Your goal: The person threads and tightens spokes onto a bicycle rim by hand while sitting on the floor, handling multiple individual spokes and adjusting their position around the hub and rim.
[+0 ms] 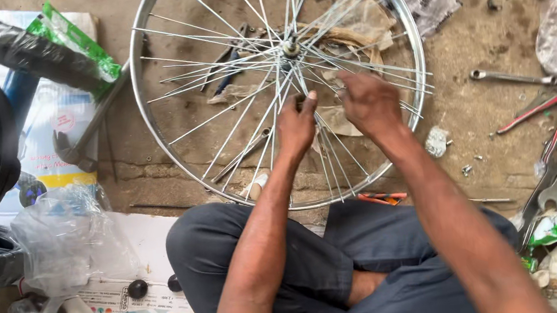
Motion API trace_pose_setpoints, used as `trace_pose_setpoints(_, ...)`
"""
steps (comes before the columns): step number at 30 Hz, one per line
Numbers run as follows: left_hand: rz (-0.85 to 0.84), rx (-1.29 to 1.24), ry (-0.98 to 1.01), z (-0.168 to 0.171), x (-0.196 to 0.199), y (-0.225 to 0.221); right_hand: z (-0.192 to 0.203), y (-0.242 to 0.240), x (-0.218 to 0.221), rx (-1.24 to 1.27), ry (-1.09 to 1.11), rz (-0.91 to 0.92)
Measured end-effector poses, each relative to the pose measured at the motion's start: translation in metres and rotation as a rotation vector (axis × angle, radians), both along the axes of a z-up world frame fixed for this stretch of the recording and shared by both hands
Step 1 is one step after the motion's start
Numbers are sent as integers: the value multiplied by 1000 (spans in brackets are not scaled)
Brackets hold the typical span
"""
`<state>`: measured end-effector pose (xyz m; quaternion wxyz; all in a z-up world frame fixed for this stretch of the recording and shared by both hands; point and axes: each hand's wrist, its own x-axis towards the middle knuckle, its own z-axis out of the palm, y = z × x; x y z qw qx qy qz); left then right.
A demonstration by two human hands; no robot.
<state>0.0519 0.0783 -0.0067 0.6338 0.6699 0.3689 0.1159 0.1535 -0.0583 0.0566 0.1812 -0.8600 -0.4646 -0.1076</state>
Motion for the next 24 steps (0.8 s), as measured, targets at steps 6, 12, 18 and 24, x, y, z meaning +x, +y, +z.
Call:
trace_pose_setpoints(6,85,2,-15,4,-3,3,-49,39,26,-205,-68,-3)
trace_pose_setpoints(12,90,-145,-7,-2,-3,3,-28,31,-4,-344,131,-31)
trace_pose_setpoints(18,170,129,29,-15,0,13,-59,19,-110,472,1792,-463)
trace_pose_setpoints(24,195,222,30,-6,-7,11,-88,46,-121,1231,1822,-618)
